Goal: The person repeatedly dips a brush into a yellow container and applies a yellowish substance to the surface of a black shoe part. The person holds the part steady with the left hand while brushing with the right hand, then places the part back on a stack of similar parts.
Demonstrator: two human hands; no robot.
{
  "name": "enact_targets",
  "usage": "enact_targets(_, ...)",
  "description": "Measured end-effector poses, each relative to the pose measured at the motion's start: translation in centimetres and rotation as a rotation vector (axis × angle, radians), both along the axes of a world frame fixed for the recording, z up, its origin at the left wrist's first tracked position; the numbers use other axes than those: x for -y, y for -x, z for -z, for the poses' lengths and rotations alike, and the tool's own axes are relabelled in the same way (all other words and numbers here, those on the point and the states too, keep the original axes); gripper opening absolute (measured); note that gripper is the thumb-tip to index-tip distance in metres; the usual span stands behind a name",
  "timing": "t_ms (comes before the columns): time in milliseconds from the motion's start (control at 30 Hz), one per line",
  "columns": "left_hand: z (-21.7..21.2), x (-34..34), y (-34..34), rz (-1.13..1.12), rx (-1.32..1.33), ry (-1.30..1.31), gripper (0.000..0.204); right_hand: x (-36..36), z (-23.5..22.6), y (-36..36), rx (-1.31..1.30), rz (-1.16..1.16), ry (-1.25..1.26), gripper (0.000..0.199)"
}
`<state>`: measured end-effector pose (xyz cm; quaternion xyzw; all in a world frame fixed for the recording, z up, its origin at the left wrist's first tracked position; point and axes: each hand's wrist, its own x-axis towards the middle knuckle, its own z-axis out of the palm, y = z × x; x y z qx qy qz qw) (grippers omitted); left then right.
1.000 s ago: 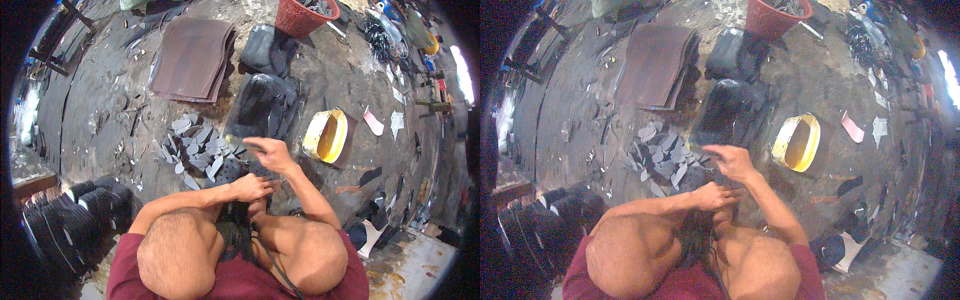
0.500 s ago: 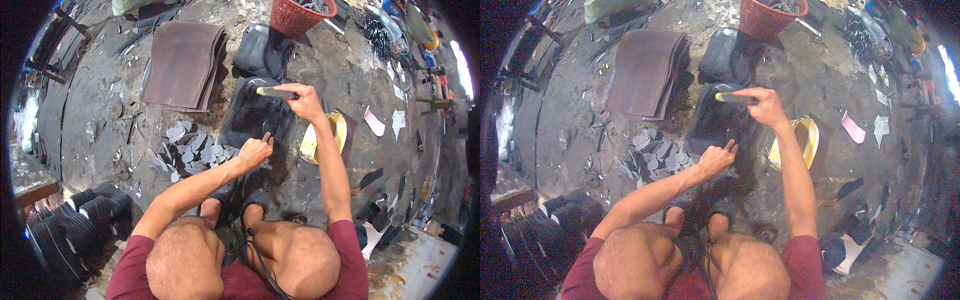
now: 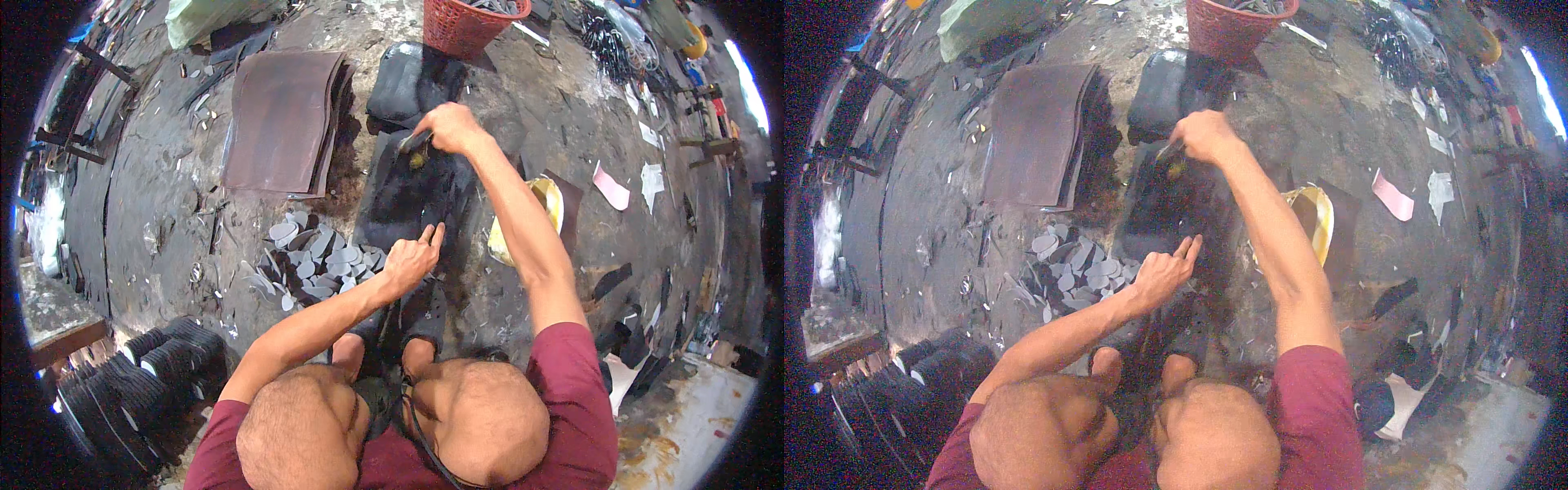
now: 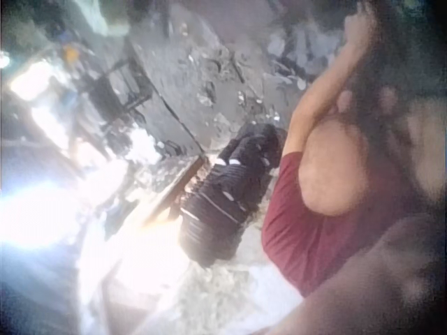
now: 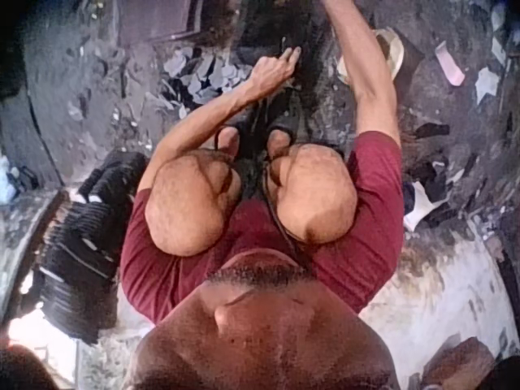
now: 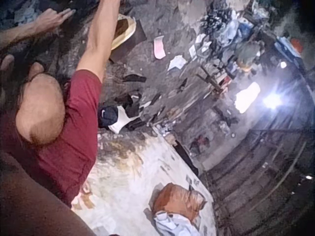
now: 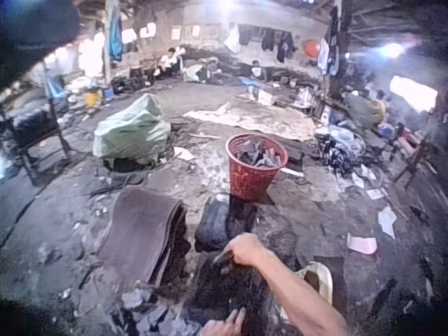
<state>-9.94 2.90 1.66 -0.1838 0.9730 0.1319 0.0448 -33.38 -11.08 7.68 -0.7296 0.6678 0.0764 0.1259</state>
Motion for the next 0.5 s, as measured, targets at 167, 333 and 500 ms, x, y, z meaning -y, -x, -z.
enact_targets(167,0.8,-0.4,0.1,-0.024,-0.052,-0.003,0.072,-5.1,2.8,2.2,0.171,-0.19,0.114,0.043)
enact_targets(333,0.8,-0.1,0.3,0.014,-0.008,-0.027,0.074,-11.7,1.6,5.5,0.119,0.433,0.055,0.045)
enact_targets(500,0.7,-0.9,0.8,-0.034,-0.034,-0.008,0.079,-15.0,0.5,3.0,0.141,0.346,-0.117,0.039)
